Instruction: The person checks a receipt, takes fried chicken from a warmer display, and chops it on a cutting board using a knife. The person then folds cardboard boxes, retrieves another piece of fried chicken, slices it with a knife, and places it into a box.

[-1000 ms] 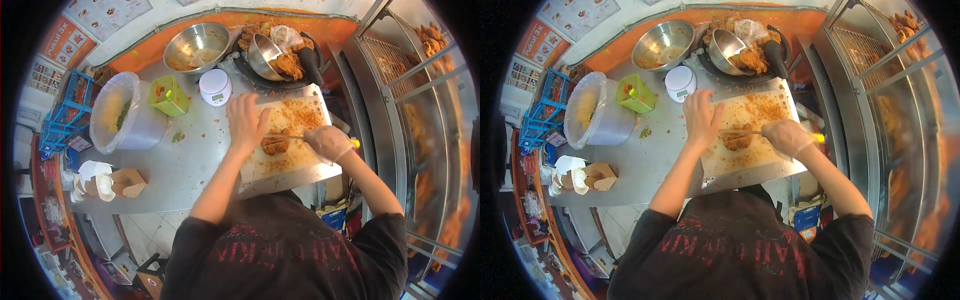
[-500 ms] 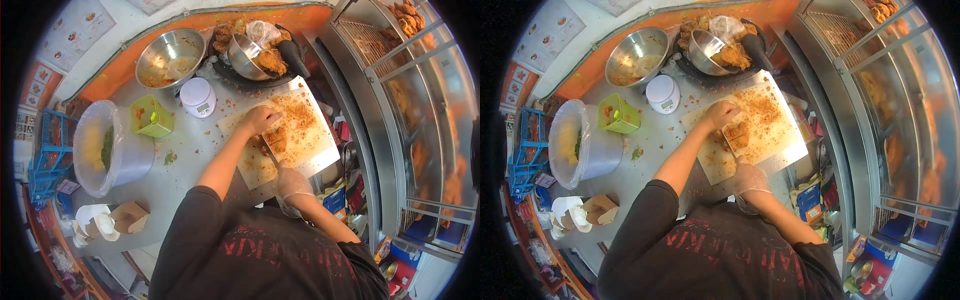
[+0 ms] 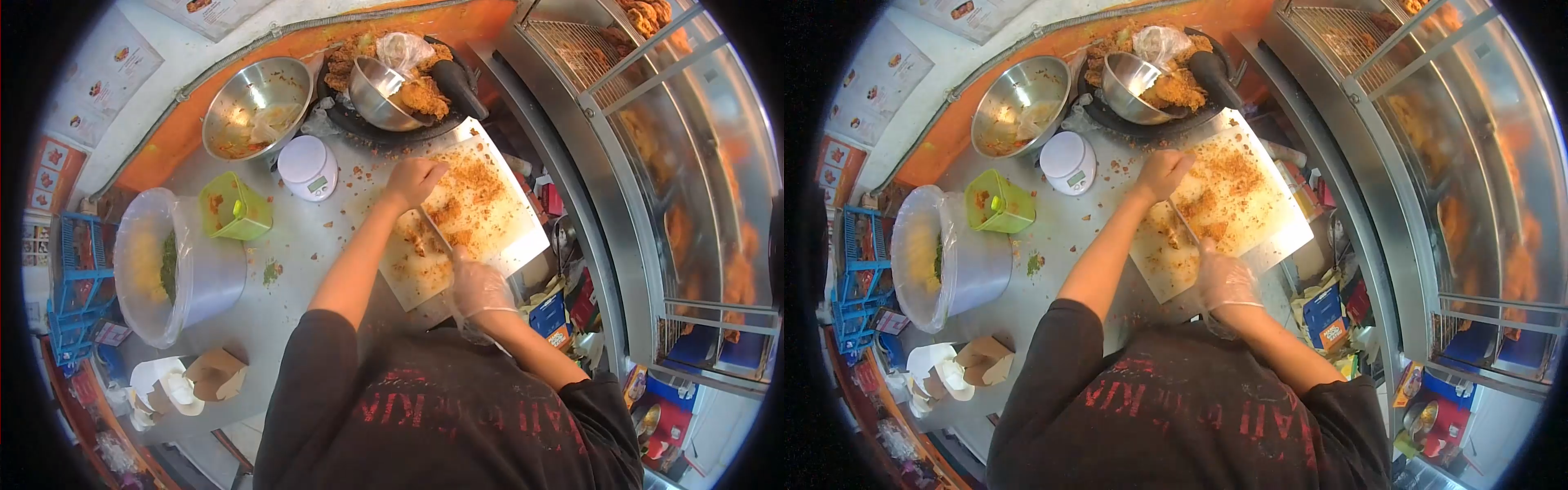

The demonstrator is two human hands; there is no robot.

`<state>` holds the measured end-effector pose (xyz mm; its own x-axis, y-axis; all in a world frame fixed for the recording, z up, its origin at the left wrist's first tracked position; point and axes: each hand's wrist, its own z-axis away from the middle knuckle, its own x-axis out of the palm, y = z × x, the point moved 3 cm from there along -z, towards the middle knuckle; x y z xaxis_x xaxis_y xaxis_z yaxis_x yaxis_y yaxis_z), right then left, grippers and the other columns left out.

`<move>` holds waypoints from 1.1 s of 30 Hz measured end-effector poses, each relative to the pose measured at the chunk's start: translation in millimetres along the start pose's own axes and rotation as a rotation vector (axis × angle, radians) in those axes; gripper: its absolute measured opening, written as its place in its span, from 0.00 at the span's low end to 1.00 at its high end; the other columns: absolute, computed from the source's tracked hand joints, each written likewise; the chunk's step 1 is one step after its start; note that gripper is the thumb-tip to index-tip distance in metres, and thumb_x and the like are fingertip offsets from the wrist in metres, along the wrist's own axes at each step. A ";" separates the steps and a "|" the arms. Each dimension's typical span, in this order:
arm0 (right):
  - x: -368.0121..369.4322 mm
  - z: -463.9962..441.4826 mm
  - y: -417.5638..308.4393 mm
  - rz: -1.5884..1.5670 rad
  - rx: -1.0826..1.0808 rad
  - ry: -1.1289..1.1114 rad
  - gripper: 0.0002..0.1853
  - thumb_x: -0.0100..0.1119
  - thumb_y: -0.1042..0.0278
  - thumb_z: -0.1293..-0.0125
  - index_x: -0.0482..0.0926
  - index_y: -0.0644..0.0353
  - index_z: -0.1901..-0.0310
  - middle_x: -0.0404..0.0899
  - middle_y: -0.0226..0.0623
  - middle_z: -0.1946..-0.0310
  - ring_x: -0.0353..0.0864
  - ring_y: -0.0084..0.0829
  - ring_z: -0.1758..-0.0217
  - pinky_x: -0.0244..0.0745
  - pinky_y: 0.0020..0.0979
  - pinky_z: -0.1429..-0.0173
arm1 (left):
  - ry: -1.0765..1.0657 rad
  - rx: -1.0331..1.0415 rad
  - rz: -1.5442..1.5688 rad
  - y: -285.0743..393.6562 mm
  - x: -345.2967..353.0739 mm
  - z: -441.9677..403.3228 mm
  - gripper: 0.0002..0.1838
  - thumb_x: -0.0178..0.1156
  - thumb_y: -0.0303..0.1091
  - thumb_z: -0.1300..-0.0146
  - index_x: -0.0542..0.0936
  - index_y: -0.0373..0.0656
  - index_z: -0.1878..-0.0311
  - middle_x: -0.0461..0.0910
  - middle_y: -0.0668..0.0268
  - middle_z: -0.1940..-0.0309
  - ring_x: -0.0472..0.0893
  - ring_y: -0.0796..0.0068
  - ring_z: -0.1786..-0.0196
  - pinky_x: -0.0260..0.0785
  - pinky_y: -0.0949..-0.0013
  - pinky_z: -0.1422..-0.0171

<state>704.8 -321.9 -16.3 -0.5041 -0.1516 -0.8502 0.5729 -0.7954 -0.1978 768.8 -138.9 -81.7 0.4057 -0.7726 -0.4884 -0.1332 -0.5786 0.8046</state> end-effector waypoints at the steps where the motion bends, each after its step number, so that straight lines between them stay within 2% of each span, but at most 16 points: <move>1: -1.9 1.0 0.4 -0.003 0.039 0.004 0.11 0.42 0.73 0.41 0.66 0.67 0.57 0.77 0.57 0.74 0.79 0.52 0.67 0.73 0.46 0.61 | 0.000 0.003 -0.003 -3.8 7.1 0.0 0.25 0.49 0.51 0.39 0.76 0.39 0.82 0.74 0.51 0.81 0.75 0.49 0.72 0.64 0.55 0.68; 4: -1.5 -7.3 2.0 -0.024 0.070 0.022 0.10 0.42 0.73 0.42 0.66 0.67 0.59 0.77 0.57 0.74 0.79 0.53 0.66 0.73 0.46 0.60 | -0.068 -0.042 0.031 -12.5 19.2 -9.6 0.23 0.52 0.45 0.40 0.73 0.34 0.81 0.71 0.50 0.84 0.72 0.58 0.80 0.61 0.60 0.72; 6: 3.7 -7.9 5.0 -0.046 0.076 0.001 0.10 0.42 0.73 0.42 0.66 0.66 0.59 0.77 0.57 0.73 0.79 0.53 0.66 0.73 0.46 0.60 | -0.158 -0.237 0.006 -18.3 26.8 -5.2 0.23 0.54 0.45 0.40 0.73 0.34 0.81 0.71 0.51 0.84 0.70 0.63 0.80 0.61 0.63 0.71; 10: 31.7 -10.2 8.7 -0.091 0.115 0.011 0.11 0.40 0.72 0.40 0.66 0.65 0.57 0.77 0.57 0.71 0.78 0.54 0.64 0.72 0.48 0.59 | -0.273 -0.251 -0.023 -24.1 27.5 -3.2 0.25 0.51 0.52 0.41 0.77 0.40 0.81 0.75 0.50 0.81 0.76 0.52 0.74 0.66 0.57 0.67; 12: 45.1 -29.3 16.6 -0.122 0.175 0.055 0.10 0.41 0.74 0.41 0.65 0.65 0.57 0.78 0.56 0.70 0.78 0.54 0.63 0.72 0.48 0.59 | -0.011 0.185 -0.190 -24.5 36.0 -3.7 0.24 0.51 0.48 0.39 0.76 0.37 0.82 0.72 0.49 0.85 0.74 0.58 0.81 0.63 0.61 0.73; 14: 57.7 -33.2 13.2 -0.199 0.064 0.125 0.10 0.39 0.74 0.40 0.65 0.65 0.57 0.77 0.56 0.69 0.78 0.54 0.62 0.72 0.49 0.59 | 0.164 0.256 0.031 -42.5 41.6 -3.1 0.25 0.50 0.49 0.39 0.76 0.38 0.83 0.72 0.49 0.85 0.74 0.54 0.82 0.63 0.58 0.74; 16: 26.0 -33.1 3.2 -0.212 0.131 0.033 0.10 0.37 0.75 0.39 0.65 0.65 0.57 0.77 0.57 0.68 0.78 0.53 0.62 0.73 0.48 0.58 | -0.111 -0.132 -0.142 -33.0 10.5 -12.7 0.24 0.50 0.48 0.38 0.76 0.37 0.82 0.72 0.49 0.84 0.73 0.53 0.82 0.62 0.59 0.74; 18: 1.4 -32.8 7.4 -0.096 0.066 0.011 0.11 0.39 0.75 0.40 0.66 0.65 0.56 0.77 0.57 0.68 0.79 0.52 0.62 0.73 0.47 0.57 | -0.037 -0.086 -0.067 -24.2 16.8 -21.5 0.24 0.50 0.47 0.38 0.75 0.35 0.82 0.71 0.49 0.86 0.71 0.54 0.84 0.61 0.59 0.76; 19: -16.0 -18.0 4.5 -0.128 0.132 0.004 0.12 0.41 0.75 0.41 0.68 0.66 0.56 0.77 0.58 0.67 0.78 0.53 0.61 0.73 0.47 0.56 | -0.055 -0.083 -0.007 -17.8 19.8 -27.5 0.24 0.51 0.48 0.39 0.76 0.37 0.81 0.72 0.50 0.84 0.73 0.52 0.80 0.63 0.58 0.73; 24: -11.5 -16.6 15.2 -0.037 0.093 0.047 0.12 0.39 0.74 0.41 0.67 0.67 0.56 0.77 0.57 0.70 0.79 0.52 0.64 0.73 0.45 0.59 | -0.095 -0.014 0.077 -26.2 56.3 -25.8 0.24 0.51 0.48 0.40 0.76 0.36 0.80 0.73 0.50 0.83 0.75 0.49 0.77 0.65 0.57 0.70; 27: 18.7 -15.6 23.0 -0.071 0.135 0.019 0.11 0.39 0.75 0.41 0.65 0.66 0.57 0.77 0.57 0.71 0.79 0.52 0.65 0.73 0.45 0.61 | -0.108 -0.093 0.071 -27.5 55.2 -14.3 0.24 0.51 0.48 0.40 0.76 0.36 0.81 0.74 0.49 0.83 0.75 0.50 0.76 0.65 0.58 0.70; 28: 36.0 -19.1 27.5 -0.109 0.185 0.034 0.10 0.40 0.75 0.41 0.65 0.66 0.58 0.77 0.57 0.72 0.79 0.52 0.65 0.73 0.44 0.62 | -0.025 0.079 -0.081 -29.5 57.2 -9.7 0.24 0.51 0.48 0.40 0.77 0.36 0.80 0.74 0.49 0.82 0.75 0.50 0.76 0.65 0.57 0.71; 29: 67.8 -26.4 34.6 -0.074 0.080 0.198 0.08 0.39 0.76 0.41 0.63 0.65 0.60 0.76 0.56 0.73 0.79 0.51 0.66 0.73 0.45 0.64 | 0.064 0.253 -0.226 -27.7 59.9 -13.2 0.23 0.50 0.47 0.39 0.77 0.37 0.80 0.74 0.49 0.82 0.75 0.50 0.76 0.65 0.57 0.71; 30: 65.3 -38.4 34.8 -0.078 0.084 0.211 0.08 0.39 0.76 0.41 0.63 0.65 0.60 0.76 0.56 0.73 0.79 0.51 0.66 0.73 0.45 0.64 | 0.063 0.266 -0.228 -27.9 48.7 -24.4 0.23 0.50 0.47 0.39 0.77 0.37 0.80 0.74 0.49 0.82 0.75 0.50 0.76 0.65 0.57 0.71; 32: 63.1 -47.0 25.8 -0.139 0.042 0.194 0.09 0.40 0.74 0.39 0.67 0.65 0.58 0.77 0.56 0.71 0.79 0.52 0.66 0.74 0.46 0.61 | -0.201 -0.068 -0.196 -32.0 28.6 -23.3 0.23 0.50 0.48 0.39 0.78 0.37 0.78 0.74 0.49 0.82 0.76 0.50 0.75 0.65 0.57 0.71; 33: 13.3 -37.4 13.8 -0.173 0.105 0.125 0.10 0.39 0.74 0.39 0.67 0.66 0.57 0.78 0.54 0.72 0.79 0.50 0.66 0.74 0.43 0.62 | -0.152 -0.136 -0.159 -30.2 25.5 -31.0 0.24 0.49 0.48 0.39 0.78 0.37 0.79 0.74 0.48 0.81 0.76 0.49 0.75 0.66 0.57 0.70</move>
<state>730.1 -312.9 -48.6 -0.5011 0.0606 -0.8633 0.4115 -0.8609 -0.2993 811.3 -133.1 -108.0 0.2700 -0.7113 -0.6490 0.0481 -0.6632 0.7469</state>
